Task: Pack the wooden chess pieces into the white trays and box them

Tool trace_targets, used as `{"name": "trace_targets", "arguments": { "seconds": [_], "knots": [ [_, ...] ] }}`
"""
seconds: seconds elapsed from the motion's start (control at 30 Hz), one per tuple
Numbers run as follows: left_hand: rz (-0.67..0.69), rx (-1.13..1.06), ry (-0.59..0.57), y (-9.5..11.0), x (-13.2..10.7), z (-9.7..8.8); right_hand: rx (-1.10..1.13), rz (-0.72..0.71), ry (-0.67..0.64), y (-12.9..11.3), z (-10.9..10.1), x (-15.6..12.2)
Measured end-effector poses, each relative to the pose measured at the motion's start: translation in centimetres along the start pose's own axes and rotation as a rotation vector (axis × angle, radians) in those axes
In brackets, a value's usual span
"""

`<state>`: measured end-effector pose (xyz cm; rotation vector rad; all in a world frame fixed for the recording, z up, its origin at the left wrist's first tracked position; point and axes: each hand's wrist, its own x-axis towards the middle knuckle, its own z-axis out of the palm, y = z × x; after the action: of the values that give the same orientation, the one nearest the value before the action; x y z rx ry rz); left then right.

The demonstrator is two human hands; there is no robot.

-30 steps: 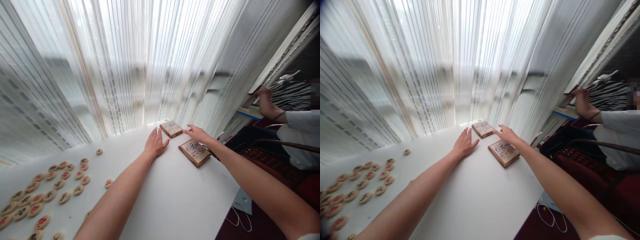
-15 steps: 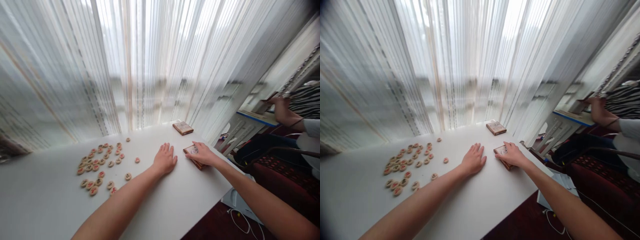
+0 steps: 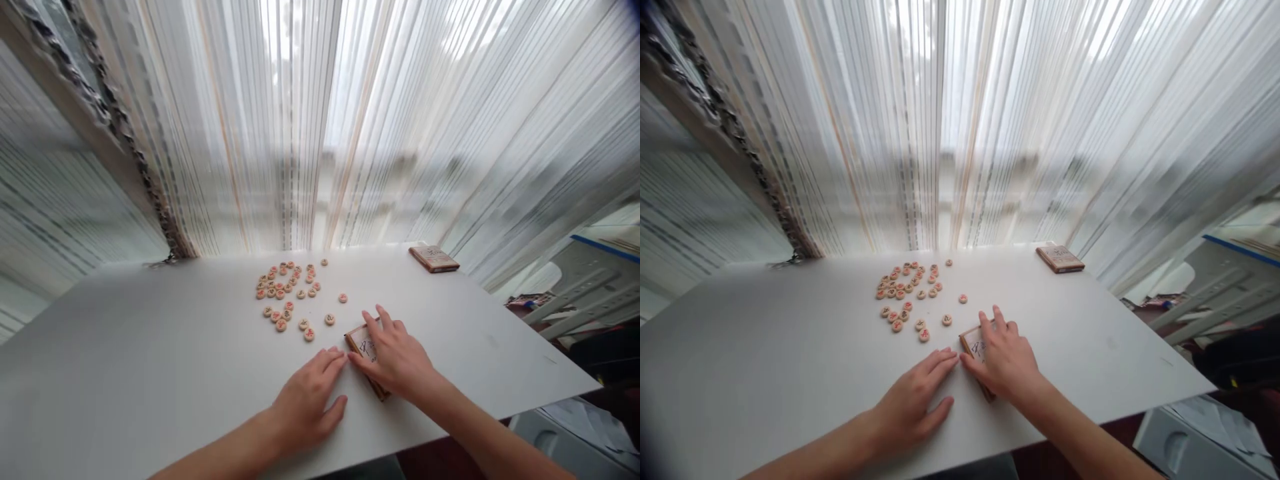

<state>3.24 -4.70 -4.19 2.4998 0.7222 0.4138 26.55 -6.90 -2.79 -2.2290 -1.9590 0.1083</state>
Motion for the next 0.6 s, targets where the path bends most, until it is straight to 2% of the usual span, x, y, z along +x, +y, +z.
{"name": "trace_targets", "arguments": {
  "seconds": [0.1,0.2,0.33,0.6],
  "knots": [
    [-0.145,-0.034,0.102,-1.2,-3.4,-1.3,0.02,-0.079,-0.023,-4.2,-0.9,-0.6],
    [-0.244,-0.064,0.175,-1.9,-5.7,-1.7,0.095,-0.128,-0.076,-6.2,-2.2,-0.7],
    [-0.285,-0.139,0.21,-1.9,-6.7,-1.0,0.152,-0.128,-0.05,-6.7,-2.9,-1.0],
    [-0.282,-0.173,0.184,-1.6,-5.6,0.7,0.177,-0.112,-0.044,-6.3,-3.2,-2.8]
  ]
}}
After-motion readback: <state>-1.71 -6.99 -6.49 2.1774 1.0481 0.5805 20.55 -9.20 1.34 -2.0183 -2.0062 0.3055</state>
